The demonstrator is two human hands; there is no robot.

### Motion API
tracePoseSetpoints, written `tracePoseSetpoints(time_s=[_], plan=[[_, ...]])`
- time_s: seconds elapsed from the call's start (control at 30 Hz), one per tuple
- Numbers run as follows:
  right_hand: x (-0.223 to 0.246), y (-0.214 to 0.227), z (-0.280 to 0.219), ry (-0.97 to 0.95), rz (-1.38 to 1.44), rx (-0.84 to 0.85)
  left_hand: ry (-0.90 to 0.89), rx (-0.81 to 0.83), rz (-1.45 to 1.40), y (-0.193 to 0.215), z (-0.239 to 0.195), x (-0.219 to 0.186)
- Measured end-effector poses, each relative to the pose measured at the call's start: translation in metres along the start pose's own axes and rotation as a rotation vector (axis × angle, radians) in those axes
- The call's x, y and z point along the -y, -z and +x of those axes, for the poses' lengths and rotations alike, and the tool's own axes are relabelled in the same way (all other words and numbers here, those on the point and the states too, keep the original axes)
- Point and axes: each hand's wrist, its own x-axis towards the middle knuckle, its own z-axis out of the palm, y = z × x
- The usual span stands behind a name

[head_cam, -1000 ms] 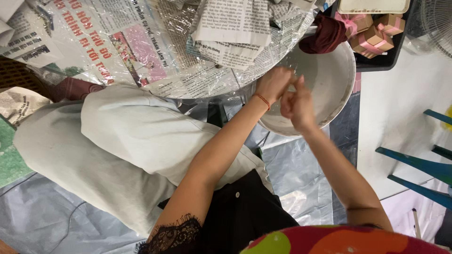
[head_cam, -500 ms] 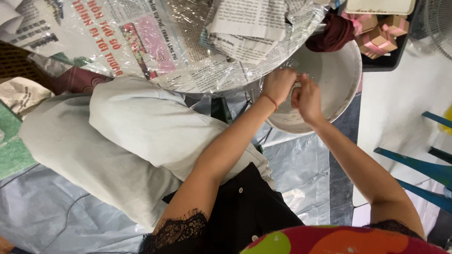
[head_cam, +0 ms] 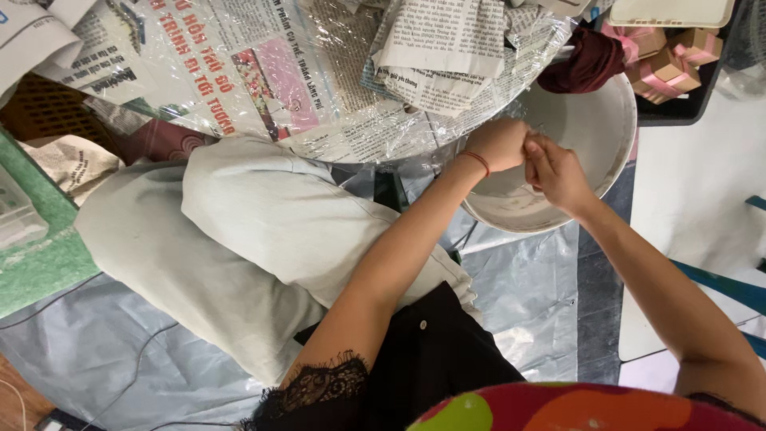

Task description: The person ties a light blue ribbon around a small cardboard box, then folds a newspaper sheet and places it into a white plastic basket. The person then washes a small glass in a white bucket of water and dries it with a cloth.

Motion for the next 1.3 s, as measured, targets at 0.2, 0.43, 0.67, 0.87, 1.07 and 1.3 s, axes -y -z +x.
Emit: tracePoseSetpoints(time_s=[0.2,0.43,0.67,0.87,1.07,1.3], plan=[[-0.040,0.014,0.030,-0.295,0.832,0.119,-0.007,-0.224,0.259,-0.043,-0.003,0.007],[-0.025,-0.019,0.017,-0.193,0.035,-0.153,-0.029,-0.154,-0.067,-0.022,-0.004,0.025],[-0.058,0.019,0.013,0.501,-0.418,-0.398,-0.046,-0.086,-0.461,-0.023,0.009,0.029],[-0.163,0.013,0.098,0.290,-0.440,-0.475,0.104,0.043,0.234,-0.055,0.004,0.065],[-0.185,-0.011,0.137,-0.618,0.655,-0.214,0.131,-0.101,0.533,-0.108,0.007,0.105],[-0.119,0.003,0.070,-0.317,0.746,0.020,0.139,-0.063,0.436,-0.098,0.008,0.098]])
